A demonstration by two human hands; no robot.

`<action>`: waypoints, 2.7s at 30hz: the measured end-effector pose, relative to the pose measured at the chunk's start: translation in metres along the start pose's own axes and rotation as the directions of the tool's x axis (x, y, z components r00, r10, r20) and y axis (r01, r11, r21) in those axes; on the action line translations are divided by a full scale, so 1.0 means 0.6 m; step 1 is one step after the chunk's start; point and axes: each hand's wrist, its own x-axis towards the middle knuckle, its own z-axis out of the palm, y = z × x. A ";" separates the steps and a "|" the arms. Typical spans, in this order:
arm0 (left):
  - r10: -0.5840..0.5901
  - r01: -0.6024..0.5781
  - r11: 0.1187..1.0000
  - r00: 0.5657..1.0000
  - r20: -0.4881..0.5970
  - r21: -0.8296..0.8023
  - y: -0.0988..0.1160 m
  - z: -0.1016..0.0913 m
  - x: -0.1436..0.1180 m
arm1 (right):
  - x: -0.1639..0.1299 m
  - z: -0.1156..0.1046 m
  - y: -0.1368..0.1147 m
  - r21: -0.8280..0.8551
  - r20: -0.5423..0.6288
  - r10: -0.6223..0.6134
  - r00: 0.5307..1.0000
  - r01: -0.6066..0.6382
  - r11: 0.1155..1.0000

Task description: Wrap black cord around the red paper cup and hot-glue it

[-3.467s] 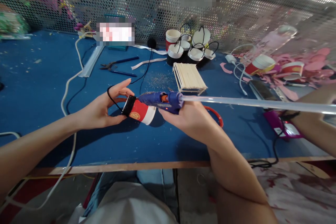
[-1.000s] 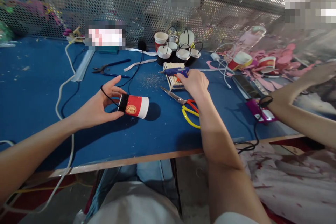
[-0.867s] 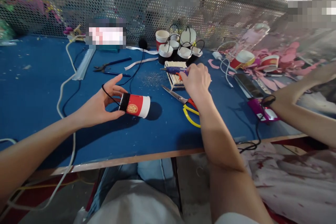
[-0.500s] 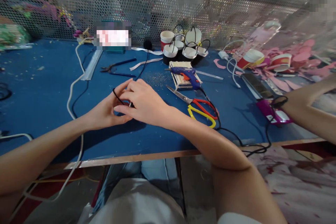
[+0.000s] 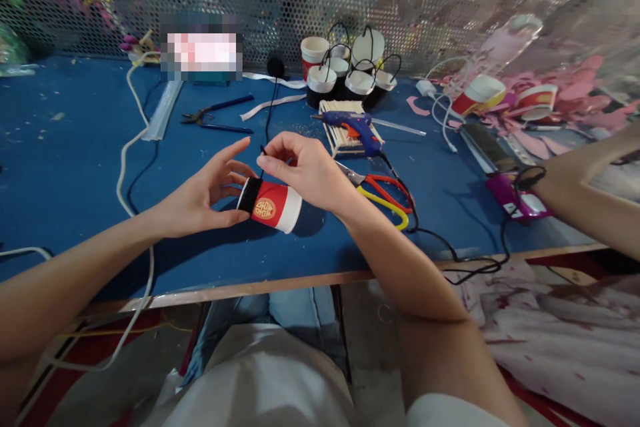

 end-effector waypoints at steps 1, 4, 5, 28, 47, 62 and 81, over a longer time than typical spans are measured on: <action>-0.001 0.001 1.000 1.000 0.001 0.004 0.001 0.001 0.000 | 0.000 0.001 0.005 0.000 -0.007 0.002 1.000 -0.002 1.000; -0.004 0.004 1.000 1.000 0.004 0.016 0.002 0.002 -0.001 | 0.001 0.004 0.016 -0.012 -0.009 0.014 1.000 -0.014 1.000; -0.005 0.005 1.000 1.000 0.007 0.020 0.002 0.002 -0.002 | 0.001 0.005 0.018 -0.017 -0.003 0.020 1.000 -0.020 1.000; 0.153 -0.150 0.964 0.988 0.003 0.221 -0.004 0.008 -0.005 | -0.010 0.021 0.035 -0.154 0.077 0.098 0.992 -0.085 0.984; -0.133 0.132 0.990 0.991 0.016 0.038 0.004 -0.001 0.001 | -0.021 0.034 0.028 -0.226 0.027 0.057 0.998 -0.049 0.973; 0.016 -0.019 0.998 0.999 0.043 0.058 0.004 0.002 -0.003 | -0.021 0.022 0.020 -0.216 0.061 -0.008 0.998 0.021 0.976; -0.114 0.114 0.993 0.993 0.010 0.039 0.011 -0.001 0.004 | -0.020 0.036 0.031 -0.308 0.017 -0.003 1.000 0.008 0.951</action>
